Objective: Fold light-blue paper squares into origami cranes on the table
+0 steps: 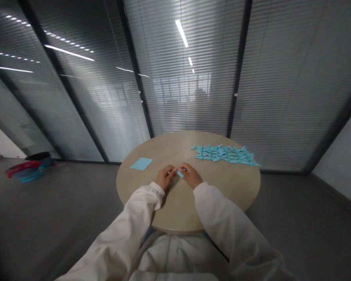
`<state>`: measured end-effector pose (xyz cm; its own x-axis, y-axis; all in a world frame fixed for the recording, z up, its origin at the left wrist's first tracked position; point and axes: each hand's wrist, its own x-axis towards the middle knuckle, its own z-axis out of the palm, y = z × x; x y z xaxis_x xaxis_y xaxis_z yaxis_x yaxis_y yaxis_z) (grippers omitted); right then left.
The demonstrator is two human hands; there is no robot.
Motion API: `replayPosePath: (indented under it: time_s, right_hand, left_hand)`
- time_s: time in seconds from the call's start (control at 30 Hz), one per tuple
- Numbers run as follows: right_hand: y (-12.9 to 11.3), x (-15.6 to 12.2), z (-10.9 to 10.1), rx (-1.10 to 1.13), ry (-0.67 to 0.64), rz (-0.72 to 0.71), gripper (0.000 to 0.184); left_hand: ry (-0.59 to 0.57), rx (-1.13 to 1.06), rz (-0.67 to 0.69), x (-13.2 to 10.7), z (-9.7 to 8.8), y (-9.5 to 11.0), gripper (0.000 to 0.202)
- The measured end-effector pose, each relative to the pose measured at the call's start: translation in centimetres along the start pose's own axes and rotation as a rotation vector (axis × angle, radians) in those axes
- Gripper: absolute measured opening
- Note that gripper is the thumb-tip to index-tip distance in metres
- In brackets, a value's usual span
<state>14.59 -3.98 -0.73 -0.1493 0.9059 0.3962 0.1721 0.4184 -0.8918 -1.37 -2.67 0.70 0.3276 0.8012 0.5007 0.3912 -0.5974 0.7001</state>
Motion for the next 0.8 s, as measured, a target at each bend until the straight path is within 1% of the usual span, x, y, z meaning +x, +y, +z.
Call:
replayPosePath:
  time_s: [0.13, 0.23, 0.33, 0.47, 0.53, 0.67, 0.8]
  right_hand:
    - [-0.2, 0.0, 0.0, 0.019, 0.024, 0.008, 0.028]
    - [0.0, 0.2, -0.1, 0.111, 0.033, 0.052, 0.031]
    - [0.2, 0.4, -0.3, 0.278, 0.035, 0.136, 0.036]
    - [0.5, 0.4, -0.2, 0.463, -0.016, 0.242, 0.039]
    - [0.4, 0.3, -0.1, 0.519, -0.031, 0.271, 0.038]
    - [-0.2, 0.0, 0.0, 0.605, -0.037, 0.324, 0.035]
    - [-0.9, -0.2, -0.1, 0.673, -0.098, 0.369, 0.031]
  left_hand:
    - [-0.059, -0.069, -0.070, -0.1, 0.0, -0.2, 0.042]
    - [-0.073, -0.179, -0.107, -0.1, 0.0, -0.1, 0.046]
    - [-0.043, -0.304, -0.118, 0.0, 0.2, 0.1, 0.038]
    - [-0.016, -0.345, -0.096, 0.2, 0.2, 0.4, 0.035]
    - [0.002, -0.348, -0.095, 0.3, 0.1, 0.6, 0.032]
    - [0.033, -0.359, -0.122, 0.3, -0.1, 0.8, 0.033]
    - [0.049, -0.371, -0.119, 0.3, -0.2, 0.9, 0.033]
